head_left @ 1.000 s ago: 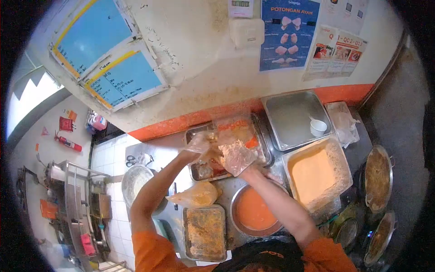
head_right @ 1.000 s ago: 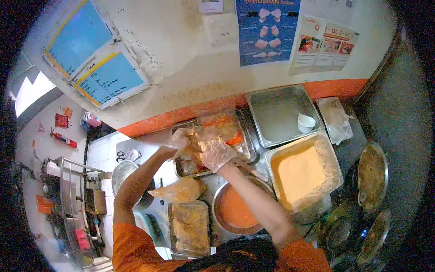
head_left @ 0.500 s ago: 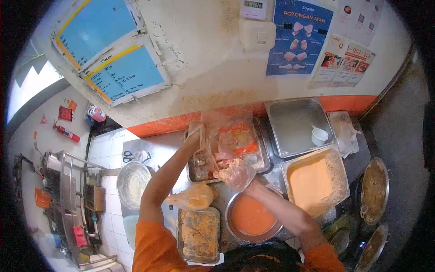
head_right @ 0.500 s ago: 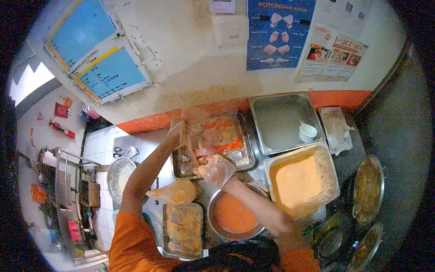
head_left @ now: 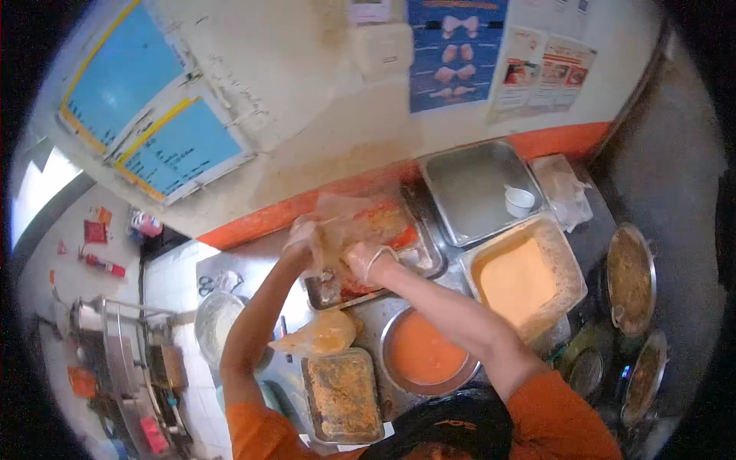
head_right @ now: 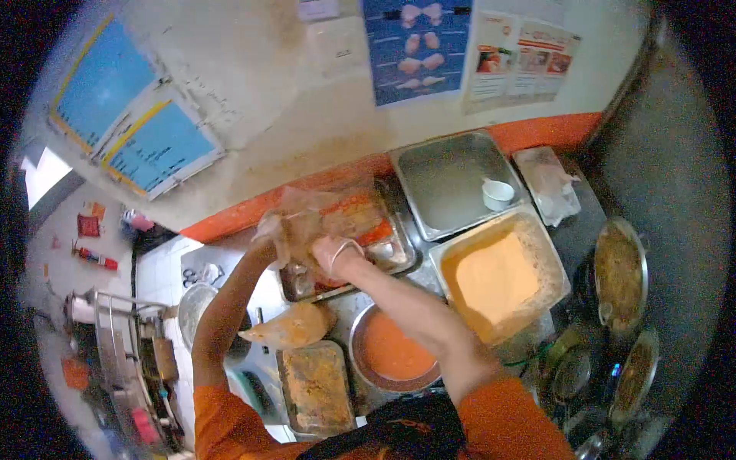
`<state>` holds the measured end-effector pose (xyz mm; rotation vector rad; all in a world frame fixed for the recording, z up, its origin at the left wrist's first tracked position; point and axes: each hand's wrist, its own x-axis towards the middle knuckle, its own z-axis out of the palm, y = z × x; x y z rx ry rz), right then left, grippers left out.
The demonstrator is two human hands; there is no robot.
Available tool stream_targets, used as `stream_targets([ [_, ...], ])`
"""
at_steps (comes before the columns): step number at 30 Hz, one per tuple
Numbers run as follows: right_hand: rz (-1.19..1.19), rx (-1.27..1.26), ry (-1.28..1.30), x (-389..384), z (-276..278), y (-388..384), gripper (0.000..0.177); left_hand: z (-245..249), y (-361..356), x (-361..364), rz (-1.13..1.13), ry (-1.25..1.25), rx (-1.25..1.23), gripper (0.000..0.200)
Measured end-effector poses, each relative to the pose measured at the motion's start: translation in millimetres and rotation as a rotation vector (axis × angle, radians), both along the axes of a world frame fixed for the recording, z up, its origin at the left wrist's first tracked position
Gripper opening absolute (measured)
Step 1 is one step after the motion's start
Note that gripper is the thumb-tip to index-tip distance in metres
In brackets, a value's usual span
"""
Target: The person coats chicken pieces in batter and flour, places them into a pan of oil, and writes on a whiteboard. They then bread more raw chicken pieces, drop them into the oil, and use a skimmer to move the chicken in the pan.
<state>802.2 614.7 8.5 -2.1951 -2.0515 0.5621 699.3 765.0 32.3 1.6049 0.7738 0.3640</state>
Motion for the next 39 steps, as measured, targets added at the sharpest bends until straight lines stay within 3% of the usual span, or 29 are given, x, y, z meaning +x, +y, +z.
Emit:
stream_targets([
  [1, -0.062, 0.091, 0.084, -2.3, 7.9, -7.5, 0.029, -35.2, 23.2, -11.7, -0.105, -0.162, 0.177, 0.019],
  [3, -0.189, 0.247, 0.254, -5.3, 34.7, -26.4, 0.022, -35.4, 16.6, -8.8, -0.151, -0.202, 0.131, 0.022],
  [5, -0.306, 0.388, 0.429, -7.7, 82.3, -42.0, 0.009, 39.8, -17.6, -11.6, -0.035, 0.063, -0.287, 0.030],
  [7, -0.472, 0.486, 0.612, -5.4, 115.9, -63.1, 0.015, 1.5, 3.2, -18.4, -0.188, -0.080, 0.008, 0.025],
  [9, -0.579, 0.652, 0.688, 7.3, 124.3, -91.0, 0.026, -15.8, 12.8, -25.4, -0.205, -0.169, -0.007, 0.022],
  [10, -0.604, 0.759, 0.670, 18.5, 123.8, -112.7, 0.034, -19.9, 9.4, -27.7, -0.143, -0.188, -0.181, 0.022],
  [11, -0.671, 0.682, 0.702, 33.1, 128.0, -137.2, 0.048, -22.3, 6.3, -28.9, -0.075, -0.213, -0.351, 0.022],
  [12, -0.398, 0.748, 0.605, 65.1, 98.0, -162.8, 0.058, -16.7, 0.6, -29.9, -0.057, -0.169, -0.356, 0.021],
  [14, -0.771, 0.431, 0.649, 72.1, 126.5, -218.7, 0.055, 3.9, -10.5, -28.7, -0.020, -0.090, -0.363, 0.022],
  [16, -0.701, 0.160, 0.514, 91.7, 121.6, -244.6, 0.044, 7.1, -10.1, -28.2, -0.062, 0.058, -0.211, 0.021],
  [17, -0.784, 0.013, 0.457, 91.9, 124.5, -241.8, 0.039, 9.0, -12.0, -27.8, -0.089, 0.136, -0.134, 0.020],
  [18, -0.869, -0.132, 0.399, 90.7, 128.0, -240.0, 0.034, 10.8, -16.7, -27.8, -0.076, 0.066, -0.206, 0.019],
  [20, -0.780, -0.044, 0.191, 79.5, 129.6, -219.0, 0.026, 19.5, -26.1, -24.2, -0.064, -0.074, -0.341, 0.018],
  [21, -0.607, 0.182, 0.044, 74.9, 114.2, -205.8, 0.023, 10.0, -22.9, -20.4, -0.045, -0.093, -0.383, 0.019],
  [22, -0.463, 0.521, 0.248, 67.2, 92.7, -184.2, 0.019, -9.9, -15.5, -15.8, -0.030, -0.108, -0.428, 0.020],
  [23, -0.296, 0.427, 0.349, 52.3, 92.4, -144.4, 0.016, -24.5, -9.0, -13.3, -0.019, -0.122, -0.473, 0.022],
  [24, -0.139, 0.319, 0.463, 37.5, 92.2, -104.5, 0.014, -30.0, -3.6, -14.3, -0.110, -0.065, -0.223, 0.023],
  [25, 0.006, 0.279, 0.260, 20.8, 61.3, -66.5, 0.011, -35.2, 2.4, -16.2, -0.206, -0.017, 0.027, 0.024],
  [26, -0.085, 0.053, 0.244, 1.0, 70.3, -43.0, 0.012, -38.4, 3.5, -17.1, -0.187, -0.029, 0.052, 0.024],
  [27, 0.090, 0.004, -0.010, -10.6, 53.4, -25.5, 0.019, -41.6, 4.5, -17.6, -0.169, -0.040, 0.077, 0.024],
  [28, -0.010, -0.275, -0.139, -24.6, 78.4, -24.7, 0.025, -44.5, 6.8, -18.2, -0.029, -0.093, -0.120, 0.024],
  [29, -0.033, -0.350, -0.148, -28.3, 38.0, -2.0, 0.032, -55.1, 12.9, -29.7, -0.058, -0.140, -0.057, 0.023],
  [31, -0.059, -0.362, -0.115, -11.5, -14.0, 9.4, 0.032, -54.4, 14.3, -30.6, -0.044, -0.143, -0.115, 0.022],
  [33, -0.043, -0.375, -0.081, -6.7, -57.5, 20.2, 0.032, -18.2, -0.1, -37.3, 0.046, -0.047, -0.351, 0.021],
  [36, 0.005, -0.378, -0.048, -9.9, -83.8, 29.9, 0.032, 7.0, -18.1, -31.9, -0.020, -0.107, -0.403, 0.019],
  [38, 0.039, -0.358, -0.050, -2.7, -80.4, 21.2, 0.031, -7.6, -8.8, -32.0, -0.206, -0.064, 0.085, 0.019],
  [39, 0.059, -0.338, -0.053, 2.5, -75.7, 13.4, 0.031, -12.9, -2.5, -34.4, -0.214, -0.038, 0.122, 0.019],
])
